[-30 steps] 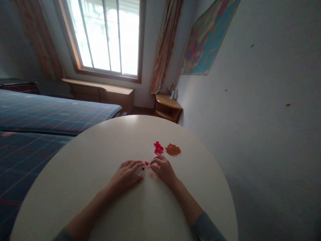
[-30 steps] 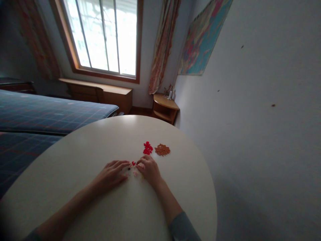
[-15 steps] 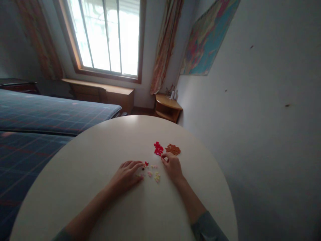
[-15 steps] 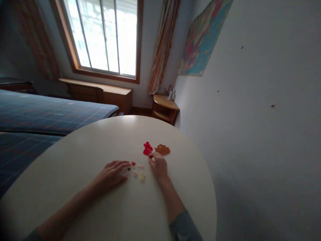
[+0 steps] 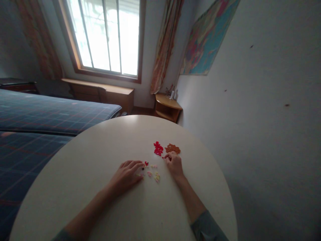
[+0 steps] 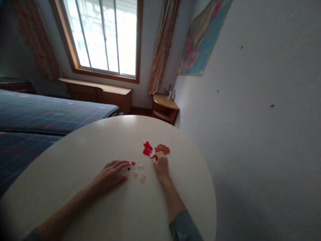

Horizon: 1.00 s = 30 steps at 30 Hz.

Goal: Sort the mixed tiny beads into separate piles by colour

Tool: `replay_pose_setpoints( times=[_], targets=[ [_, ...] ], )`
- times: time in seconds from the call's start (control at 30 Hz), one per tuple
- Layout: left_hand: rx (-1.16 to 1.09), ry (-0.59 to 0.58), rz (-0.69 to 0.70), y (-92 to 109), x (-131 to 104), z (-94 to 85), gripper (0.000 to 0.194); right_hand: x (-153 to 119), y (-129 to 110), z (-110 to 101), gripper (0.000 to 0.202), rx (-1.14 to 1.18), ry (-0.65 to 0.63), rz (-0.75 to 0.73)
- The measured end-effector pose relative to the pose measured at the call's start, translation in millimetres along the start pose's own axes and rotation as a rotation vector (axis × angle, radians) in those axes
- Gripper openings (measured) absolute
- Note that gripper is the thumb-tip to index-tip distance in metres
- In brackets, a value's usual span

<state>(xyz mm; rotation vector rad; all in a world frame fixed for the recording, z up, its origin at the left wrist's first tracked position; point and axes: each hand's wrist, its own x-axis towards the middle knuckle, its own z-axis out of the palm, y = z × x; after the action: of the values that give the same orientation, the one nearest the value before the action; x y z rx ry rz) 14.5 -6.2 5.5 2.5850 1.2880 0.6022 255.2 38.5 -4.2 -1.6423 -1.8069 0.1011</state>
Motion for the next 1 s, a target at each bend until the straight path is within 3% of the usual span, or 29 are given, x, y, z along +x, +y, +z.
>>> replay_pose_setpoints(
  times=[1.0],
  targets=[
    [0.023, 0.020, 0.004, -4.0, -0.3, 5.5, 0.039, -3.3, -7.6, -2.1, 0.032, 0.003, -0.119, -0.018]
  ],
)
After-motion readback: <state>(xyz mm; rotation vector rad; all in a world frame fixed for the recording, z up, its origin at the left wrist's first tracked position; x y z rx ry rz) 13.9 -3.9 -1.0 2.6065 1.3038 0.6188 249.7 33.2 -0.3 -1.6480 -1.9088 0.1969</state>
